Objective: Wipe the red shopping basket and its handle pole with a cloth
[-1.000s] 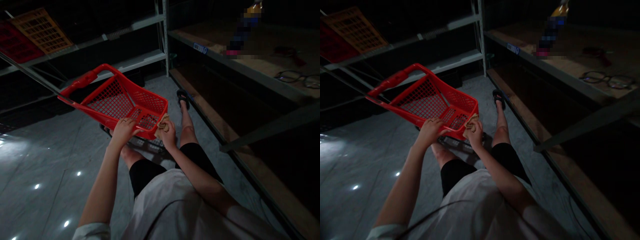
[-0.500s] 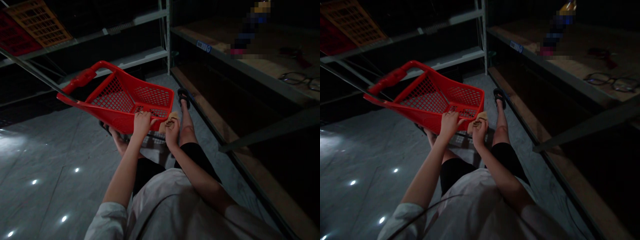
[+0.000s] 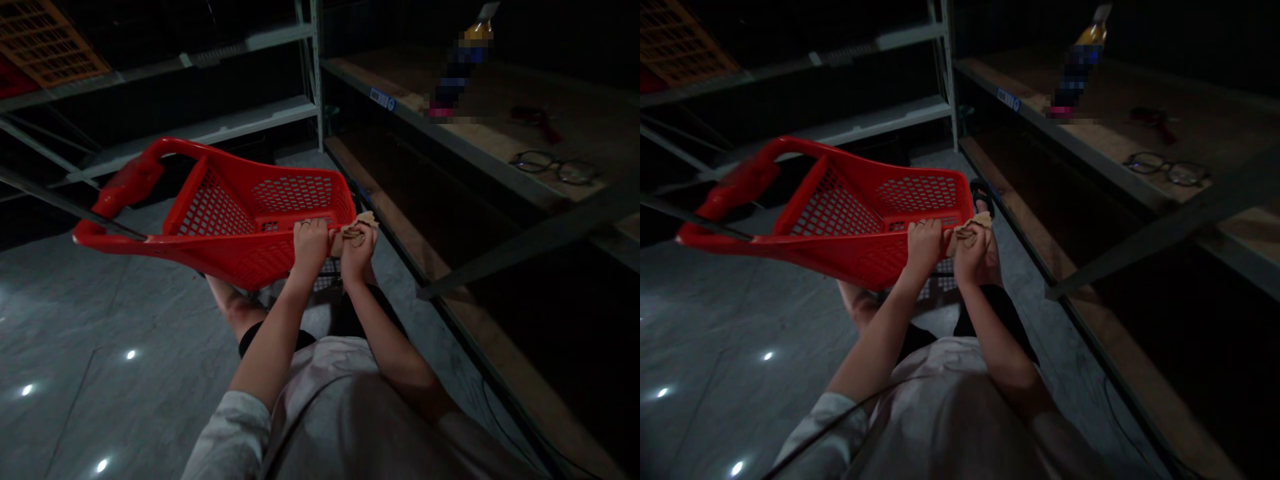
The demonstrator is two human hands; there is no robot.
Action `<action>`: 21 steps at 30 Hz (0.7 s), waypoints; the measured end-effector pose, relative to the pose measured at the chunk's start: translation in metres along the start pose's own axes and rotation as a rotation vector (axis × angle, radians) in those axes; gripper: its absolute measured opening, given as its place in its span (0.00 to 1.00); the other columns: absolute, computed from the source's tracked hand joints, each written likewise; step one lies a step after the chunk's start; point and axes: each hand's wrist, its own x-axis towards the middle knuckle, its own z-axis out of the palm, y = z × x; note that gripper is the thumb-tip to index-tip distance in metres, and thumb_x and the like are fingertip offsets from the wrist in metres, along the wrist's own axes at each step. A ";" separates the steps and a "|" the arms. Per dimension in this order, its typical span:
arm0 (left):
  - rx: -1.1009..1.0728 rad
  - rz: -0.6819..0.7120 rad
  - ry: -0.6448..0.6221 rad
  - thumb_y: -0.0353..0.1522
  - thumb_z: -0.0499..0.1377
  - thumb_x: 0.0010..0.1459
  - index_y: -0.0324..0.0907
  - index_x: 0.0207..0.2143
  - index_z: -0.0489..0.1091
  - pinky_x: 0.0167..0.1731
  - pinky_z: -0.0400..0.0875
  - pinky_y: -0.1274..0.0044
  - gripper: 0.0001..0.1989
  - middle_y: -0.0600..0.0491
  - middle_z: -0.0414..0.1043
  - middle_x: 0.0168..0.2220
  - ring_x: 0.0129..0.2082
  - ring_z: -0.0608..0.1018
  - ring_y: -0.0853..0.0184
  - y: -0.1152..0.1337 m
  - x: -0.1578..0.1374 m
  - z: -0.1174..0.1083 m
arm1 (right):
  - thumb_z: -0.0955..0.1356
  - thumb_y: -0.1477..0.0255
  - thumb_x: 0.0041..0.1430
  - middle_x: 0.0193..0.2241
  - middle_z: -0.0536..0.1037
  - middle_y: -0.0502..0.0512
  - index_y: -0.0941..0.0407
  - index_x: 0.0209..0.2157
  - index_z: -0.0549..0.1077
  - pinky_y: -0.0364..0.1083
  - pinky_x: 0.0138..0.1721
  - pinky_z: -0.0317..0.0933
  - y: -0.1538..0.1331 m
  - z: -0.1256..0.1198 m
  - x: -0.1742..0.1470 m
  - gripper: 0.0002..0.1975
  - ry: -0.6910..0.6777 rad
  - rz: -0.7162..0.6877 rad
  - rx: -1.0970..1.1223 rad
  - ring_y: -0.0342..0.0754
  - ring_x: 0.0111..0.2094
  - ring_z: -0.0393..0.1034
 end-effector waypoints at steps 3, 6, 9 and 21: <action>-0.039 0.076 -0.037 0.36 0.51 0.69 0.36 0.49 0.71 0.48 0.62 0.65 0.15 0.39 0.77 0.45 0.47 0.76 0.53 0.002 0.001 -0.005 | 0.63 0.77 0.54 0.41 0.66 0.55 0.52 0.37 0.67 0.51 0.54 0.63 -0.007 0.001 0.004 0.09 0.006 -0.047 0.005 0.49 0.45 0.66; -0.072 0.188 -0.051 0.33 0.51 0.69 0.39 0.59 0.66 0.50 0.62 0.67 0.18 0.43 0.76 0.52 0.50 0.76 0.57 -0.006 -0.004 -0.014 | 0.62 0.79 0.50 0.43 0.66 0.57 0.53 0.35 0.67 0.53 0.53 0.63 0.020 -0.002 -0.022 0.11 -0.072 0.058 -0.067 0.50 0.45 0.66; 0.000 0.223 -0.031 0.34 0.52 0.69 0.42 0.62 0.64 0.51 0.62 0.67 0.21 0.45 0.75 0.54 0.51 0.75 0.57 -0.029 -0.015 -0.030 | 0.64 0.78 0.47 0.38 0.67 0.54 0.54 0.31 0.66 0.53 0.50 0.64 0.042 -0.007 -0.042 0.08 -0.145 0.134 -0.091 0.49 0.41 0.66; 0.300 -0.104 0.071 0.45 0.47 0.70 0.43 0.42 0.73 0.47 0.62 0.63 0.20 0.42 0.78 0.41 0.43 0.75 0.52 -0.141 -0.057 -0.079 | 0.63 0.80 0.49 0.46 0.68 0.58 0.54 0.40 0.71 0.51 0.58 0.62 -0.019 0.045 -0.038 0.16 -0.222 0.007 0.016 0.50 0.51 0.68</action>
